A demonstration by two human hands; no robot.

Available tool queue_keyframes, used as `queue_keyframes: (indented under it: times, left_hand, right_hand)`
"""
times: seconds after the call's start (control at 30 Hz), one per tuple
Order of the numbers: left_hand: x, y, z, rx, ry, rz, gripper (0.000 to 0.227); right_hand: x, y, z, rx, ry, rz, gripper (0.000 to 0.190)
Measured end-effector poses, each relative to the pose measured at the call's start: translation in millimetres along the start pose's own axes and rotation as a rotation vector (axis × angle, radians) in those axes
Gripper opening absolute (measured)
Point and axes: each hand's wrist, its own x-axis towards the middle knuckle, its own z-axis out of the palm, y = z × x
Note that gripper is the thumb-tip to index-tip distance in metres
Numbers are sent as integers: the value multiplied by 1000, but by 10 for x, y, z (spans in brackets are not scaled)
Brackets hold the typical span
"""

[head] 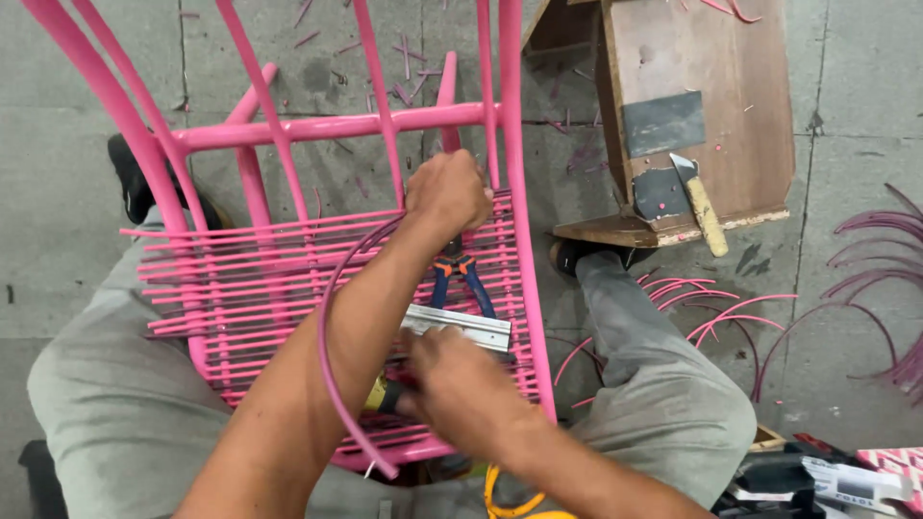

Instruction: Weaving and securing pink plastic strips onto a metal chair frame using a pneumatic nail gun and cutters.

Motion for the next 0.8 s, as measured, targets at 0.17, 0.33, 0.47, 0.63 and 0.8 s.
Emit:
queue_keyframes:
  times: [0.17,0.33,0.47,0.63,0.8]
  left_hand:
    - [11,-3,8,-7,-2,-5,23]
    - [33,-3,-13,18,2,21,25]
    - [64,-47,37,4,-28,17,27]
    - [58,-92,98,-35,30,78,30]
    - [20,-60,34,-20,12,69,30]
  right_hand:
    - [-19,-83,535,-174,-364,103,70]
    - [-48,-347,158,-290,-557,129,94]
    - [-227,-474,-591,-360,-877,398,90]
    - [-493,-54,-1201,-165,-648,519,91]
    - [-82,510,-1173,469,71,751,16]
